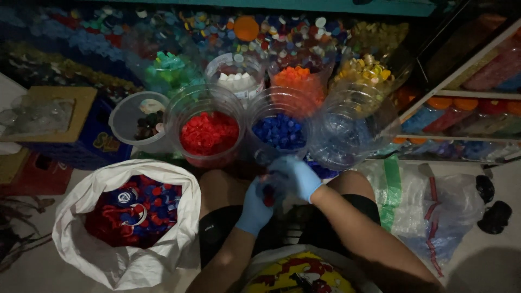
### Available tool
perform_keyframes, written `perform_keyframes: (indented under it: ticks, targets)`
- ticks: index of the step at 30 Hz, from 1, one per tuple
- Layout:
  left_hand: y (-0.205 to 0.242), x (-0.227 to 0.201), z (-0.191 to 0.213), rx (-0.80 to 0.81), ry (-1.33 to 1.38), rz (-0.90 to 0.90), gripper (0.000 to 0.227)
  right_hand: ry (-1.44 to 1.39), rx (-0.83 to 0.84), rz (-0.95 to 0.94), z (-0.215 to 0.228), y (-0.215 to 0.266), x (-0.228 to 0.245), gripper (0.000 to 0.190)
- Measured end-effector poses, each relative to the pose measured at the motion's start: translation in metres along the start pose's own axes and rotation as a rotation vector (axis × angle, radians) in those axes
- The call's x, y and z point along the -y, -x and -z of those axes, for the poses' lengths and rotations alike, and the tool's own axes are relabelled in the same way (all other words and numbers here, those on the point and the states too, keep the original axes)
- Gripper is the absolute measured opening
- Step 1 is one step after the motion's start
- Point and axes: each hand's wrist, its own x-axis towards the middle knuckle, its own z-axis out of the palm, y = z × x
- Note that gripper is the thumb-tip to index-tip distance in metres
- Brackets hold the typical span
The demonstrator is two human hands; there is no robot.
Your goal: The person sorts plastic bottle caps by color, picking them from a white sack and placing them into clear containers filled with red, blue, and other colored caps. The person wears blue gloves and handles the caps one by one.
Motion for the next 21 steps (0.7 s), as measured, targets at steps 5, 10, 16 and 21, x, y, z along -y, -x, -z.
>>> perform_keyframes:
  ticks: [5,10,16,21]
  targets:
    - [0.001,0.017,-0.015,0.043,0.577,0.01,0.038,0.177,-0.291,-0.086,0.028,-0.047,-0.05,0.018]
    - [0.016,-0.003,-0.026,-0.039,0.523,0.111,0.054,0.165,-0.281,-0.219,0.039,-0.092,-0.099,0.024]
    - [0.011,-0.009,-0.025,-0.11,0.529,0.193,0.062,0.181,-0.23,-0.305,0.032,-0.11,-0.148,0.03]
    - [-0.03,0.037,0.004,0.082,0.588,0.118,0.056,0.189,-0.269,-0.308,0.047,-0.103,-0.12,0.027]
